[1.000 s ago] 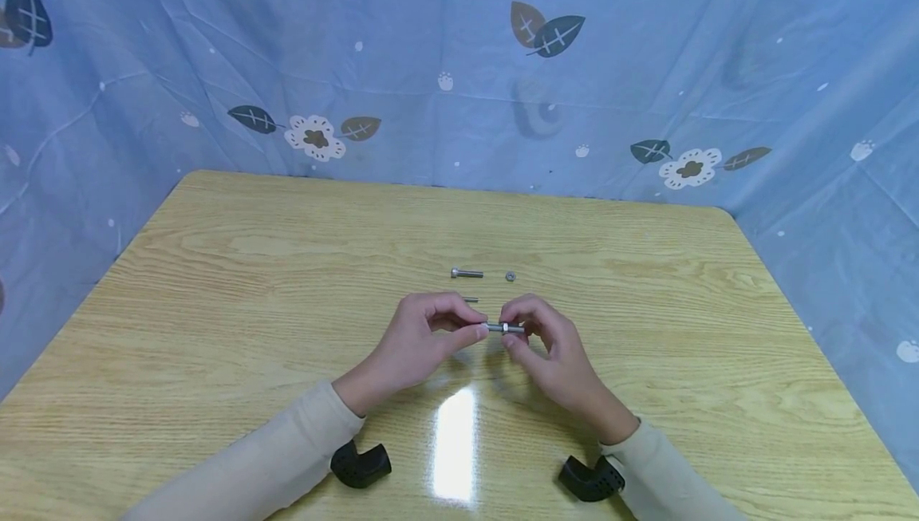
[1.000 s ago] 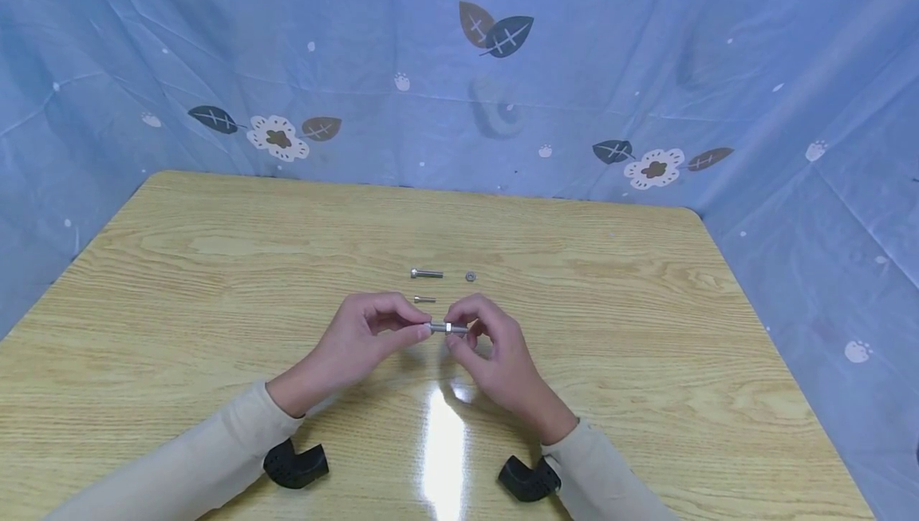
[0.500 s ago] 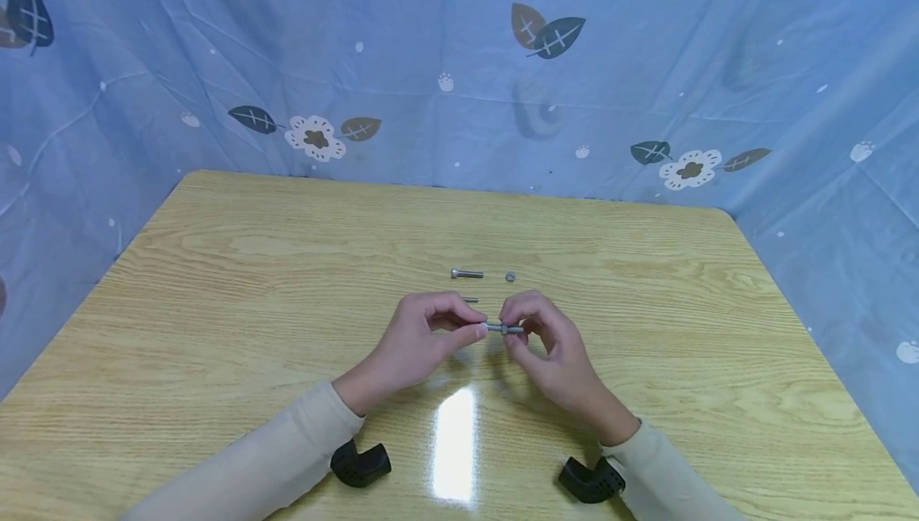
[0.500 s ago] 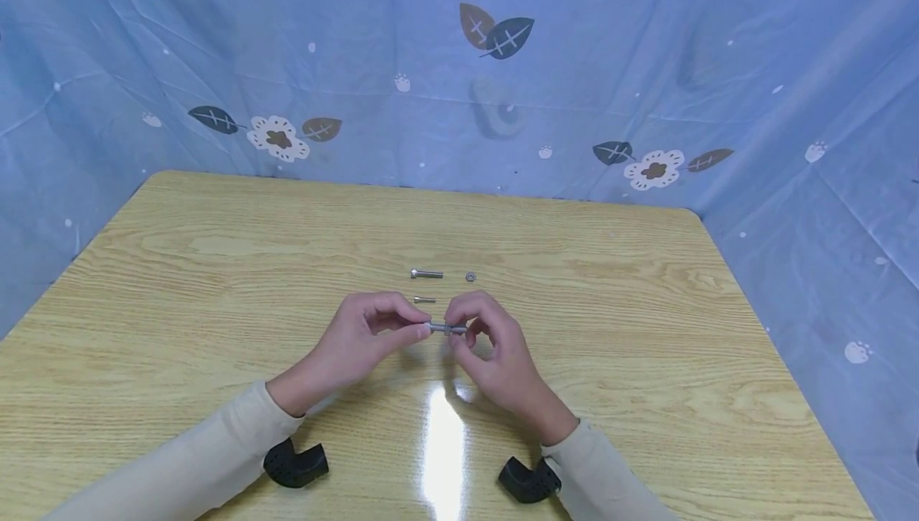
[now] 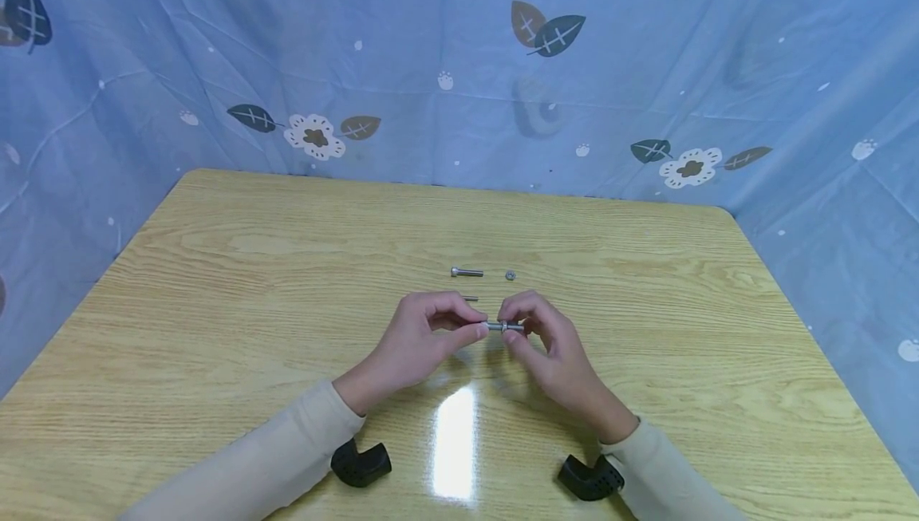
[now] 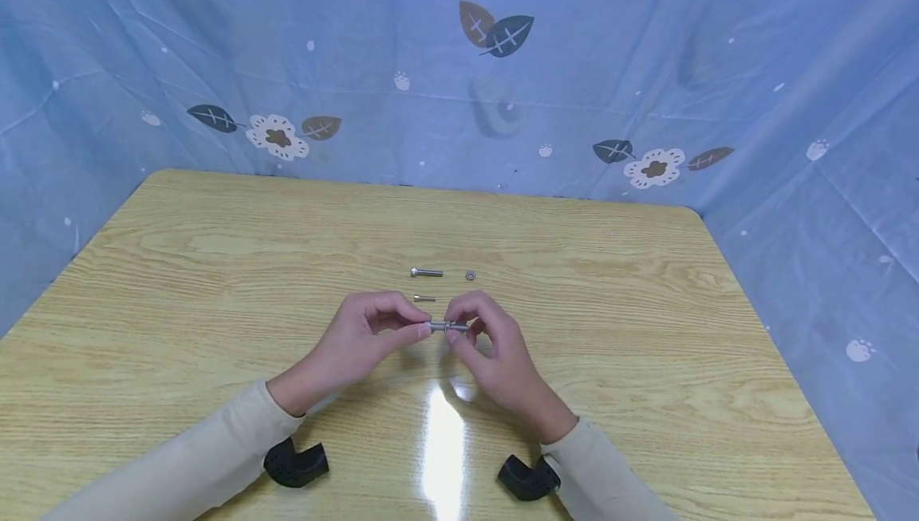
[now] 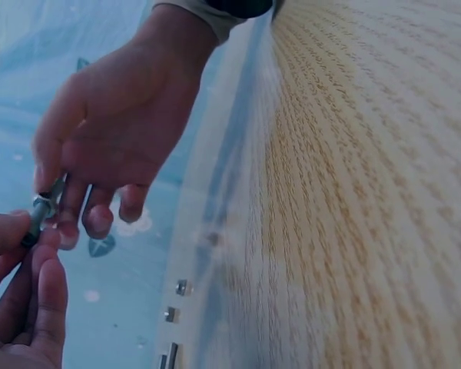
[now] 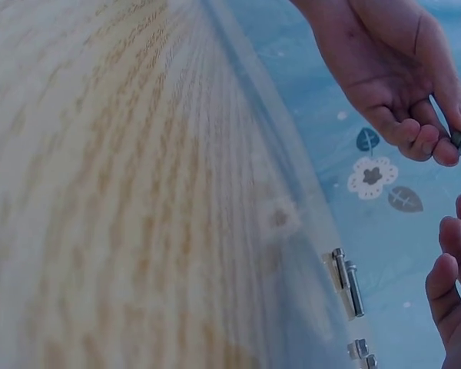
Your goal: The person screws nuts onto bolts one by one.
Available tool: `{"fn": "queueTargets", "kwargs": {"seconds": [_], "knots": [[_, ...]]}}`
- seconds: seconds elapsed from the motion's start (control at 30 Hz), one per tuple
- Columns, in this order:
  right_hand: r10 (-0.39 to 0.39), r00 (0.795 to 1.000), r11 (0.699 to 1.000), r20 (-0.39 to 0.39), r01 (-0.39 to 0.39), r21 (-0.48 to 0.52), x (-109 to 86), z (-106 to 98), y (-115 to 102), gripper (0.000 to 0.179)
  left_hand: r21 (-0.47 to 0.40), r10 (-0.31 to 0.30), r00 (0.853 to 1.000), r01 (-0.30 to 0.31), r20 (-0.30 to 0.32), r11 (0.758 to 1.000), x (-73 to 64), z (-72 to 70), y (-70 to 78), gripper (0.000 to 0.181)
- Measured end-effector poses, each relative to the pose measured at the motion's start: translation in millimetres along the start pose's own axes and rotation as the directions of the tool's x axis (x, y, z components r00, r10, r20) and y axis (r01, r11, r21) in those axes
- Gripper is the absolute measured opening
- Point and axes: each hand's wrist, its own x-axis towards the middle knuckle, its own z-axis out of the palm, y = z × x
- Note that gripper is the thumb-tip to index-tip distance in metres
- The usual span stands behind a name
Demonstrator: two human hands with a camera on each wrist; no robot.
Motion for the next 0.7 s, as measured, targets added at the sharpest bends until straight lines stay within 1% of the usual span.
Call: {"fn": "queueTargets", "kwargs": {"seconds": [0.1,0.27,0.37,0.47,0.7], "knots": [[-0.011,1.000,1.000,-0.005,0.011,0.009,-0.3,0.2,1.0,0.022,0.003,-0.005,1.000,0.005,-0.002,1.000,-0.1,-0.3,-0.1,0.006],[-0.096,0.995,0.993,-0.020,0.097,0.060,0.9,1.0,3.9,0.027,-0.003,-0.005,1.000,0.005,-0.002,1.000,0.3,-0.1,-1.1,0.004],[-0.119,0.993,0.990,-0.021,0.121,0.075,1.7,1.5,5.2,0.027,-0.010,-0.006,1.000,0.006,-0.001,1.000,0.4,0.4,-1.2,0.003],[-0.109,0.994,0.992,-0.018,0.110,0.066,1.4,1.6,4.8,0.027,-0.011,-0.013,1.000,0.013,-0.001,1.000,0.3,0.8,-1.0,0.003],[-0.041,0.999,0.998,-0.005,0.041,0.040,0.8,0.8,-0.2,0.024,-0.009,-0.013,1.000,0.013,-0.001,1.000,-0.1,1.0,-0.1,0.003]]}}
